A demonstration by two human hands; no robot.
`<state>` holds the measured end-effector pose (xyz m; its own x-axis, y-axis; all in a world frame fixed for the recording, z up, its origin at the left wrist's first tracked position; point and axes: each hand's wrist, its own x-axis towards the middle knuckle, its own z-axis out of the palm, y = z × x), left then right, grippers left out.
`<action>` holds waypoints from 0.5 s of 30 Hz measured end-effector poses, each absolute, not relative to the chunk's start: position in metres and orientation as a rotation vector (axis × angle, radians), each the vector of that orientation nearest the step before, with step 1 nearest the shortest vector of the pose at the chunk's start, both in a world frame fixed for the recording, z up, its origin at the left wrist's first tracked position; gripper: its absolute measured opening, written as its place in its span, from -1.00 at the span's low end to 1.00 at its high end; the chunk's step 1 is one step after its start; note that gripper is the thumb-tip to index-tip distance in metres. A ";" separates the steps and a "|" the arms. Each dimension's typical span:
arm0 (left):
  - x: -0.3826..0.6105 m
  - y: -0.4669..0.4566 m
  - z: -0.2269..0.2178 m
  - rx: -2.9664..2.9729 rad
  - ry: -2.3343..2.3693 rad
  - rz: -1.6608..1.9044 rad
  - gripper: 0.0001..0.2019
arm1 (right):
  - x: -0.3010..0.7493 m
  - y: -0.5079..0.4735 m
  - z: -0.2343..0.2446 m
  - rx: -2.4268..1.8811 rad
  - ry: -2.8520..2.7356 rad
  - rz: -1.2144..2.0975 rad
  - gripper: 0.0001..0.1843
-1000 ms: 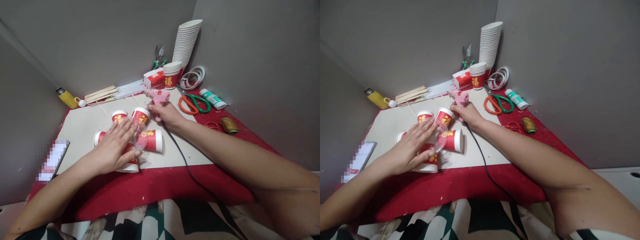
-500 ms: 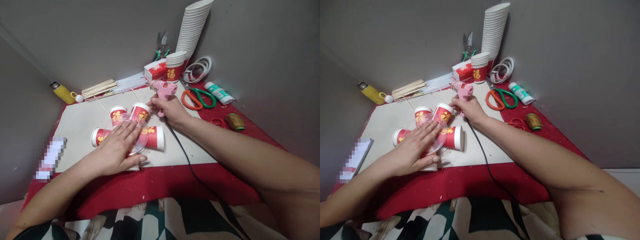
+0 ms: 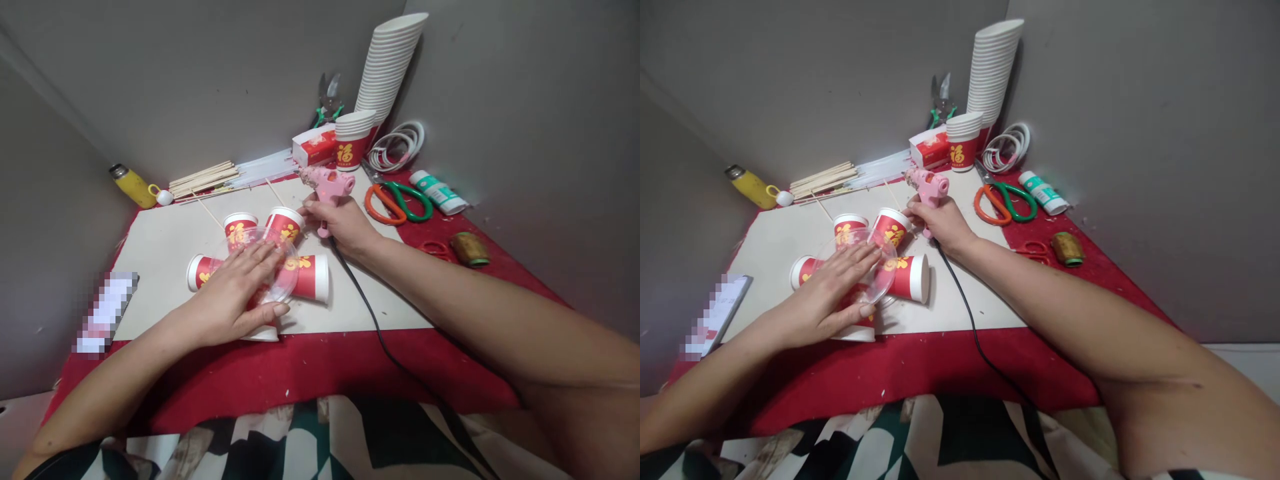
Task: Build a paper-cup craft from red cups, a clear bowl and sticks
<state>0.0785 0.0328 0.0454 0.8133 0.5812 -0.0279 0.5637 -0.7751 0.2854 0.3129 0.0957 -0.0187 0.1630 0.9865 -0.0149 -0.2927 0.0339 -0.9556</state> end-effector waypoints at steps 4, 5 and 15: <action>0.060 0.032 0.055 2.544 0.962 0.601 -0.43 | 0.312 0.095 -0.019 -1.064 -0.868 1.221 -0.89; 0.053 0.035 0.056 2.455 1.027 0.746 -0.48 | 0.312 0.095 -0.020 -1.068 -0.862 1.221 -0.89; -0.011 0.064 0.028 0.835 1.434 1.224 -0.74 | 0.310 0.093 -0.020 -1.106 -0.845 1.206 -0.91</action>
